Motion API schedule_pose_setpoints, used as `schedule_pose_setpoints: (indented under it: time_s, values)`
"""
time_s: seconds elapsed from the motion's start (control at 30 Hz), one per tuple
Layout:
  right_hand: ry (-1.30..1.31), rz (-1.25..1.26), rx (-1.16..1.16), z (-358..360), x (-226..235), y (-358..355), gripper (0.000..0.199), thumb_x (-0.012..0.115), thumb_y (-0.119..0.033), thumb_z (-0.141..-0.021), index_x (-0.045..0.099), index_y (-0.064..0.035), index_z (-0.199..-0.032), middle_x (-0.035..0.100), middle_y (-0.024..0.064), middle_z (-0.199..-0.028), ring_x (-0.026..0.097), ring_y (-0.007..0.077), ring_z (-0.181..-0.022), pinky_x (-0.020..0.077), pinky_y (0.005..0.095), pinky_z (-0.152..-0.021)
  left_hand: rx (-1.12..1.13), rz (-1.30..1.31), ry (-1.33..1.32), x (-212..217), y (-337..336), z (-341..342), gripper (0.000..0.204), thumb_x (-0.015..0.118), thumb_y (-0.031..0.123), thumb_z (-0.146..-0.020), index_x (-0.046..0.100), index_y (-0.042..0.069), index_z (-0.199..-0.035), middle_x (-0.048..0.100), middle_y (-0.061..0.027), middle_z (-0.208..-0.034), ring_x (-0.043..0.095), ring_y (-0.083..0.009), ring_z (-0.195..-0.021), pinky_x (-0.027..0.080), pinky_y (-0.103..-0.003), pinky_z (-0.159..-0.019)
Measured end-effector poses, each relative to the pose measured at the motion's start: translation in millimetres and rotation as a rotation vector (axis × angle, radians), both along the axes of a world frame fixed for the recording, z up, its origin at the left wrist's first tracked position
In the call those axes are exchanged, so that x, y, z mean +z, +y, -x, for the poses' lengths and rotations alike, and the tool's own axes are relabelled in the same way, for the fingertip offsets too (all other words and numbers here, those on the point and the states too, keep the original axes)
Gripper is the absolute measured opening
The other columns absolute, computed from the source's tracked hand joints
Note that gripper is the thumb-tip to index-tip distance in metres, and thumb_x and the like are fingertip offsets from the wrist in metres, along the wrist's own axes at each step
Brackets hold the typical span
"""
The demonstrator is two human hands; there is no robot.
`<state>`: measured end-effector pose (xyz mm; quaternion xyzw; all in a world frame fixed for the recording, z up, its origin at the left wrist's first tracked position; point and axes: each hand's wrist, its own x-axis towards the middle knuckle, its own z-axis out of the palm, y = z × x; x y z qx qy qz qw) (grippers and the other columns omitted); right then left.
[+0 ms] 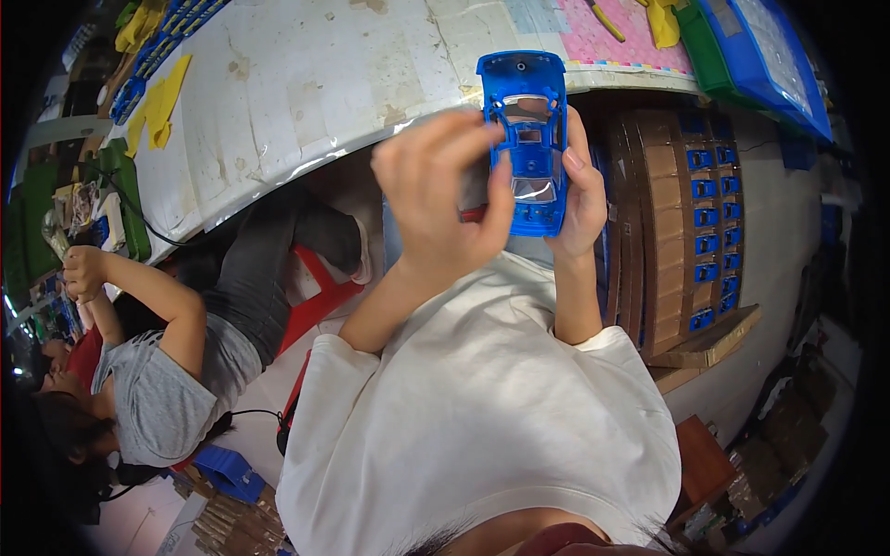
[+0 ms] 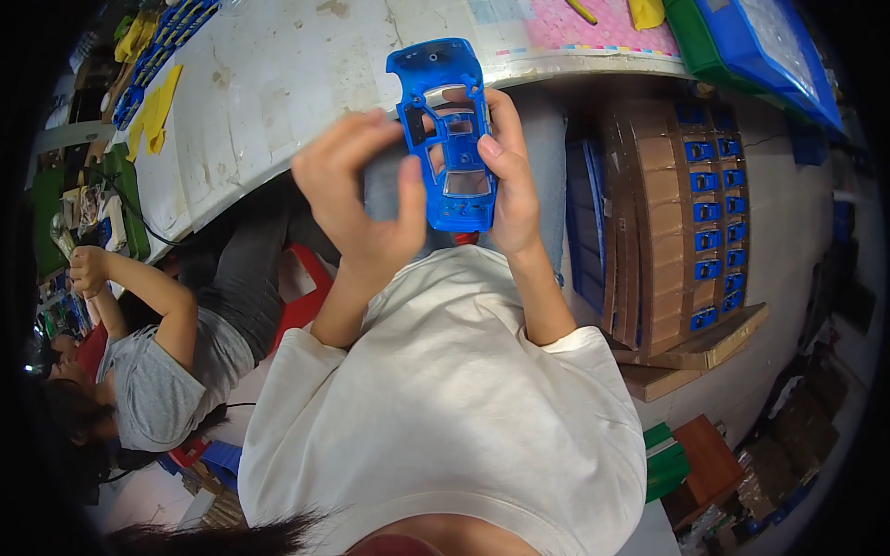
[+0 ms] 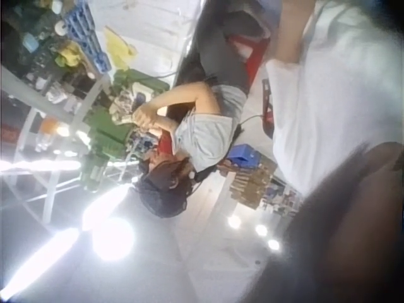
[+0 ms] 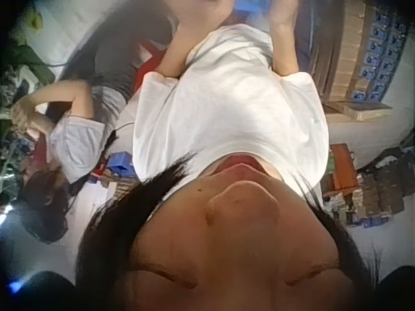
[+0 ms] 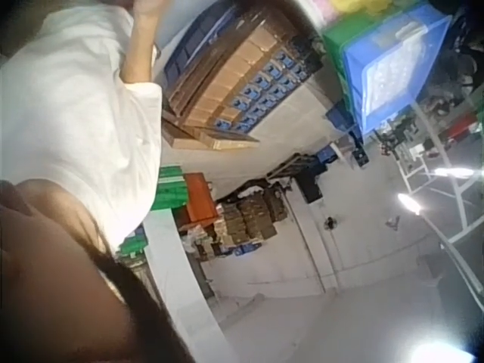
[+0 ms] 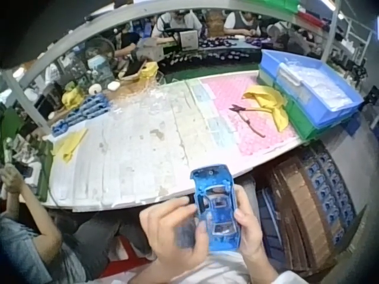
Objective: The person repeatedly takes toy car body shells, fits clear plastic window inserts into the undersides of the shells, and presses them into place by hand.
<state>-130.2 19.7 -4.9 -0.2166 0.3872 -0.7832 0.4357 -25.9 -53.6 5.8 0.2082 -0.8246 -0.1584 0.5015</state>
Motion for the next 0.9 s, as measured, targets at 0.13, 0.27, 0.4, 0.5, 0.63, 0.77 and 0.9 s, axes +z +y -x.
schedule_pose_setpoints:
  time_s: [0.13,0.27,0.4,0.5,0.63,0.77,0.9]
  values:
    - [0.007,0.008,0.048,-5.9,1.4,0.0,0.053,0.047,-0.032,-0.080,0.034,-0.0009,-0.121,0.051,0.0156,-0.111,0.055,0.0140,-0.085,0.0465,0.0256,-0.072,-0.105,-0.504,0.062,7.2,-13.4,12.8,0.033,0.066,0.010,-0.070,0.052,-0.003,-0.097,0.053,-0.0098,-0.087,0.048,-0.0267,-0.079,0.037,-0.031,-0.072]
    - [0.142,-0.057,0.039,-5.1,5.7,1.9,0.053,0.051,-0.029,-0.079,0.035,-0.0002,-0.121,0.050,0.0123,-0.113,0.052,0.0122,-0.088,0.0444,0.0241,-0.073,-0.186,-0.621,-0.157,5.0,-19.8,14.9,0.014,0.060,0.009,-0.075,0.055,-0.001,-0.083,0.049,-0.0119,-0.080,0.047,-0.0275,-0.074,0.037,-0.034,-0.069]
    - [0.424,-0.253,-0.004,-2.8,5.0,3.2,0.033,0.055,-0.013,-0.081,0.044,0.0019,-0.109,0.058,0.0107,-0.097,0.055,0.0116,-0.083,0.0452,0.0254,-0.070,-0.147,-0.610,-0.177,-3.5,-18.2,17.6,0.012,0.059,0.009,-0.075,0.054,0.000,-0.081,0.050,-0.0129,-0.079,0.047,-0.0293,-0.073,0.037,-0.035,-0.068]
    - [0.599,-0.354,-0.137,-4.1,6.7,-2.3,0.015,0.049,-0.007,-0.085,0.049,0.0031,-0.097,0.060,0.0091,-0.074,0.055,0.0101,-0.065,0.0449,0.0245,-0.060,-0.145,-0.571,-0.114,-8.9,-14.3,21.7,0.011,0.058,0.008,-0.075,0.053,-0.001,-0.081,0.049,-0.0136,-0.077,0.048,-0.0304,-0.073,0.037,-0.036,-0.067]
    - [0.662,-0.389,-0.191,-2.5,6.3,-3.0,0.013,0.047,-0.007,-0.087,0.050,0.0026,-0.095,0.058,0.0084,-0.070,0.051,0.0085,-0.059,0.0425,0.0249,-0.054,-0.150,-0.547,-0.105,-8.4,-10.2,24.0,0.013,0.057,0.006,-0.075,0.052,-0.002,-0.084,0.049,-0.0141,-0.078,0.048,-0.0308,-0.074,0.038,-0.036,-0.068]
    - [0.638,-0.389,-0.206,-4.6,5.7,-4.7,0.013,0.046,-0.007,-0.088,0.051,0.0023,-0.095,0.058,0.0083,-0.070,0.050,0.0081,-0.058,0.0418,0.0247,-0.053,-0.182,-0.538,-0.079,-7.9,-11.3,22.2,0.014,0.057,0.005,-0.075,0.052,-0.002,-0.087,0.049,-0.0145,-0.079,0.048,-0.0309,-0.075,0.039,-0.037,-0.069]
    - [0.653,-0.381,-0.241,-6.1,4.5,-5.8,0.013,0.046,-0.007,-0.088,0.051,0.0024,-0.095,0.058,0.0083,-0.069,0.050,0.0081,-0.056,0.0414,0.0247,-0.052,-0.228,-0.589,-0.047,-9.3,-11.6,21.9,0.014,0.055,0.004,-0.077,0.052,-0.002,-0.089,0.050,-0.0154,-0.081,0.050,-0.0300,-0.074,0.040,-0.036,-0.067]
